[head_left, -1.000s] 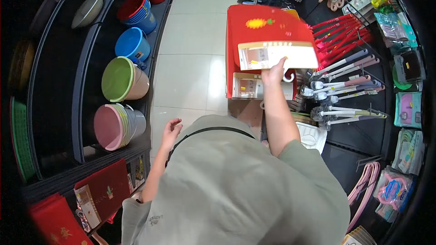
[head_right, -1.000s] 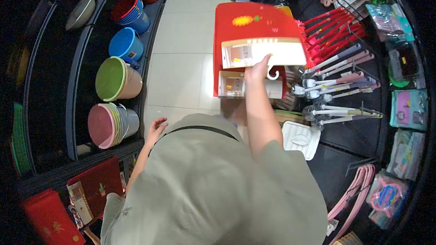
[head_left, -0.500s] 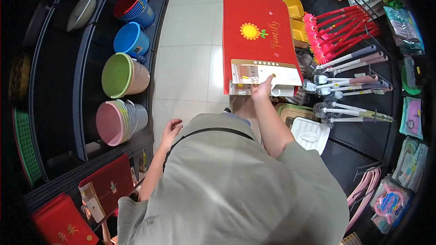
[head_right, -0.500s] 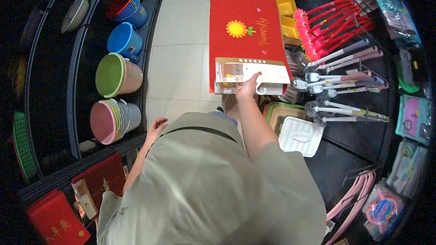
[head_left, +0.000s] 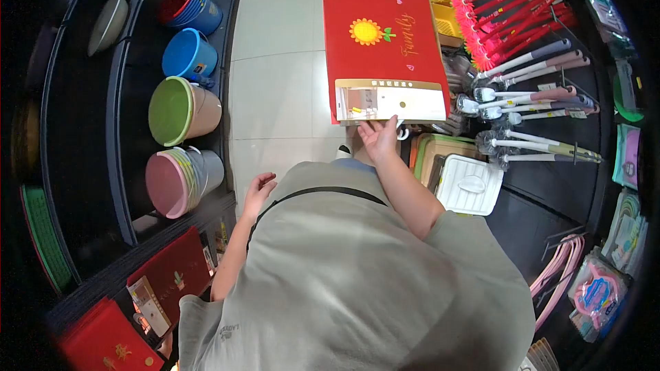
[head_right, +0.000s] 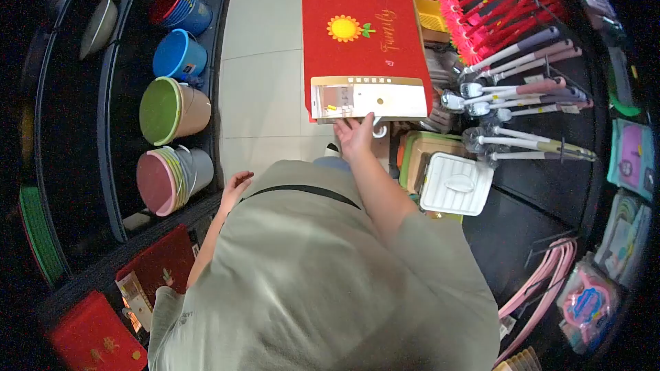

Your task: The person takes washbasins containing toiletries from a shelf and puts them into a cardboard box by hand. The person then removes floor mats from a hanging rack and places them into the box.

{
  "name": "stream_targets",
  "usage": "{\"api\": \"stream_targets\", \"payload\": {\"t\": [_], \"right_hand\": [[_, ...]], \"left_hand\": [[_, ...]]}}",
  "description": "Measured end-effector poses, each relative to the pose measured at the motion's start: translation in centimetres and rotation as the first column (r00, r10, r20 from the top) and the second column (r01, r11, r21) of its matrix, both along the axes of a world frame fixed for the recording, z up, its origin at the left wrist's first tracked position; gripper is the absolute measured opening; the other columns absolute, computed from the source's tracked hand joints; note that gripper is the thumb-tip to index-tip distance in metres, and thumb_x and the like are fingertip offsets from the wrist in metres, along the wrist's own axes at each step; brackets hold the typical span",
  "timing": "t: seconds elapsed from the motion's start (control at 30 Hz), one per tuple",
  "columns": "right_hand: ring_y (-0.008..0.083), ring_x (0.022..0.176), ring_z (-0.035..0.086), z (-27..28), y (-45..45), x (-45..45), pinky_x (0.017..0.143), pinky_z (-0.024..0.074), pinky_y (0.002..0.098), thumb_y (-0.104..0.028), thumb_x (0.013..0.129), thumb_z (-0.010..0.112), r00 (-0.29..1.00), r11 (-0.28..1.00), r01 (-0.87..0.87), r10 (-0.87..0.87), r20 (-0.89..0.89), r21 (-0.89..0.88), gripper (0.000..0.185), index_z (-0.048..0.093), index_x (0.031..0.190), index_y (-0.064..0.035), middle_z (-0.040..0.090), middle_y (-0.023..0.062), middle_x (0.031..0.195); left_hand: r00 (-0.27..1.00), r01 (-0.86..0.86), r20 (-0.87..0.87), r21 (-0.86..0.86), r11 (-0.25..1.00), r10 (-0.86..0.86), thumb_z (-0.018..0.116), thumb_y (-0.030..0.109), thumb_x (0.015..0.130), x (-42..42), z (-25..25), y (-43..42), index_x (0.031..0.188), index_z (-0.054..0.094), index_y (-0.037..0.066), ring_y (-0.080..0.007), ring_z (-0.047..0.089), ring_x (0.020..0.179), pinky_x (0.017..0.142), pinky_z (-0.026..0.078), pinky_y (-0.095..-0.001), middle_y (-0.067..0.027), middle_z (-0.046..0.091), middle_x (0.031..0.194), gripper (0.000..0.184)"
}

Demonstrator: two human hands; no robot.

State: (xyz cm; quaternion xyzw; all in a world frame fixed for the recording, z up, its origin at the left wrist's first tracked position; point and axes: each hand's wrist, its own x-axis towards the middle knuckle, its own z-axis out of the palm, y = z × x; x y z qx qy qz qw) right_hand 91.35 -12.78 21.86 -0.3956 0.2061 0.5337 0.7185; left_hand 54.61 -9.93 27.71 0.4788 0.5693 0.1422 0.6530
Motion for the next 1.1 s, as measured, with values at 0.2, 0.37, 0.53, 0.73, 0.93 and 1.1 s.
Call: {"api": "stream_targets", "payload": {"t": [0.2, 0.37, 0.53, 0.73, 0.93, 1.1], "right_hand": [[0.0305, 0.091, 0.059, 1.4, -4.3, -1.0, 0.070, 0.0474, 0.0368, -0.049, 0.092, 0.038, 0.985, 0.976, -0.158, 0.165, 0.039, -0.148, 0.054, 0.037, 0.125, -0.0059, 0.049, 0.0150, 0.109], [0.0215, 0.075, 0.060, -1.2, -6.8, 2.4, 0.052, 0.0450, 0.0285, -0.037, 0.090, 0.050, 0.961, 0.872, -0.168, 0.248, 0.118, -0.459, 0.034, 0.043, 0.110, -0.0108, 0.046, 0.0046, 0.093], [0.0232, 0.073, 0.062, -2.6, -6.1, 4.4, 0.048, 0.0451, 0.0291, -0.036, 0.085, 0.054, 0.867, 0.719, -0.262, 0.468, 0.171, -0.643, 0.045, 0.043, 0.118, -0.0069, 0.048, 0.0071, 0.101], [0.0230, 0.072, 0.064, -3.2, -4.9, 4.6, 0.055, 0.0466, 0.0346, -0.031, 0.085, 0.049, 0.788, 0.678, -0.292, 0.570, 0.232, -0.674, 0.046, 0.040, 0.123, -0.0058, 0.055, 0.0125, 0.099], [0.0240, 0.072, 0.065, -4.6, -5.0, 4.6, 0.046, 0.0437, 0.0298, -0.025, 0.087, 0.039, 0.771, 0.682, -0.291, 0.582, 0.258, -0.671, 0.042, 0.038, 0.125, -0.0065, 0.054, 0.0117, 0.106], [0.0232, 0.075, 0.066, -5.1, -5.3, 4.7, 0.043, 0.0423, 0.0272, -0.024, 0.088, 0.038, 0.750, 0.674, -0.303, 0.605, 0.267, -0.674, 0.041, 0.037, 0.126, -0.0095, 0.054, 0.0105, 0.110]], "left_hand": [[0.999, 0.054, -0.004, -0.019, 0.998, -0.054, 0.058, 0.016, 0.086, 1.3, -0.5, 0.7, 0.118, 0.049, 0.001, -0.0150, 0.052, 0.105, 0.090, 0.040, -0.0271, -0.0081, 0.055, 0.118, 0.036], [0.997, 0.072, 0.022, -0.057, 0.996, -0.071, 0.057, 0.016, 0.087, 2.3, -1.3, 1.3, 0.119, 0.048, 0.002, -0.0136, 0.053, 0.104, 0.088, 0.041, -0.0262, -0.0068, 0.056, 0.117, 0.036], [0.993, 0.116, 0.004, -0.067, 0.991, -0.116, 0.058, 0.019, 0.087, 3.5, -1.2, 2.0, 0.118, 0.049, 0.004, -0.0126, 0.053, 0.103, 0.085, 0.041, -0.0247, -0.0056, 0.056, 0.117, 0.036], [0.986, 0.169, 0.012, -0.015, 0.986, -0.169, 0.058, 0.021, 0.087, 3.5, -2.2, 2.3, 0.118, 0.050, 0.005, -0.0117, 0.053, 0.100, 0.081, 0.041, -0.0230, -0.0041, 0.057, 0.115, 0.036], [0.986, 0.168, 0.026, -0.022, 0.986, -0.167, 0.057, 0.018, 0.087, 3.7, -2.4, 2.7, 0.117, 0.050, 0.005, -0.0116, 0.053, 0.098, 0.082, 0.041, -0.0234, -0.0044, 0.058, 0.114, 0.034], [0.988, 0.148, 0.050, -0.019, 0.989, -0.147, 0.056, 0.018, 0.088, 3.8, -2.3, 2.6, 0.116, 0.050, 0.004, -0.0120, 0.053, 0.099, 0.083, 0.042, -0.0241, -0.0053, 0.058, 0.114, 0.033]]}}
